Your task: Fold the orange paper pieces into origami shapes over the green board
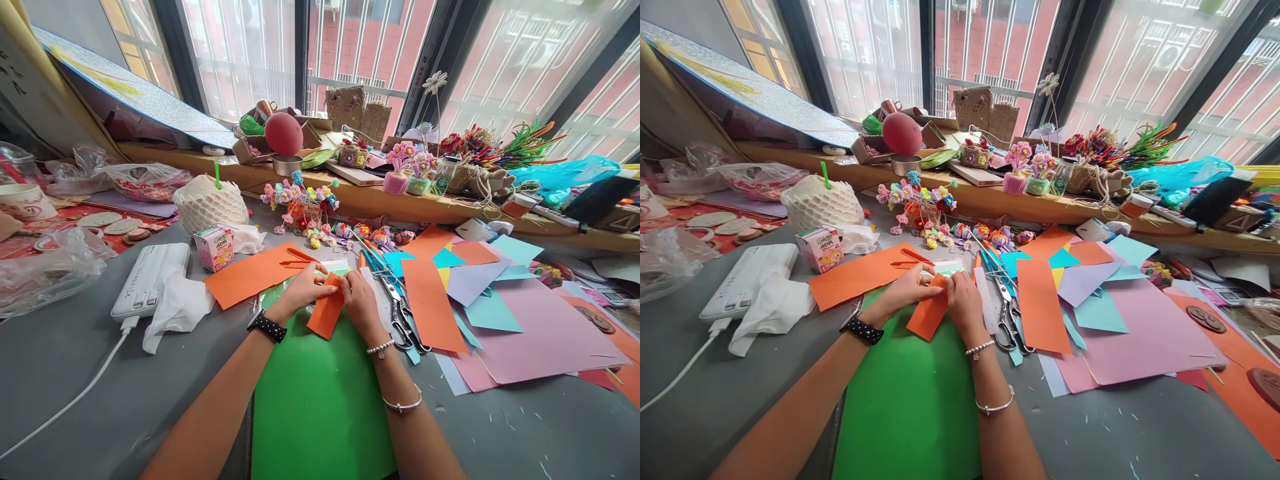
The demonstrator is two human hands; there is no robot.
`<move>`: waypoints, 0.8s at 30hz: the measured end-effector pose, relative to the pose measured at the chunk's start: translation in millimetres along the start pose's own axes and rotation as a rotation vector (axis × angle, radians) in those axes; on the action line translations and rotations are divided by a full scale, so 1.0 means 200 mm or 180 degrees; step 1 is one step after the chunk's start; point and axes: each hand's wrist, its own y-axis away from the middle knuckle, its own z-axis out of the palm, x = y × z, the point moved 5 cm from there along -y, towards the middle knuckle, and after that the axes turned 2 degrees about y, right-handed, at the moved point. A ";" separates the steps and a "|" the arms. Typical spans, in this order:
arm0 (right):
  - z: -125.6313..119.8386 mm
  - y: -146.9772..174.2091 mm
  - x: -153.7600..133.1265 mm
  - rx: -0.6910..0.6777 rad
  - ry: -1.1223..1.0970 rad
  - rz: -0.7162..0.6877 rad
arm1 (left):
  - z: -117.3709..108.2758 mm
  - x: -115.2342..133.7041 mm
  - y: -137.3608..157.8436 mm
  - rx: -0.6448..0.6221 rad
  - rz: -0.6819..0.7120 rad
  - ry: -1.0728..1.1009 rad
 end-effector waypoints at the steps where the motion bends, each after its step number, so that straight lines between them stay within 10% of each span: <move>1: 0.01 0.00 0.00 -0.0006 0.0132 -0.0008 | 0.00 0.00 0.00 -0.0005 -0.0004 0.0014; 24: -0.02 0.00 0.04 -0.0139 -0.0625 0.0433 | -0.02 0.03 0.00 0.0174 -0.0014 0.0046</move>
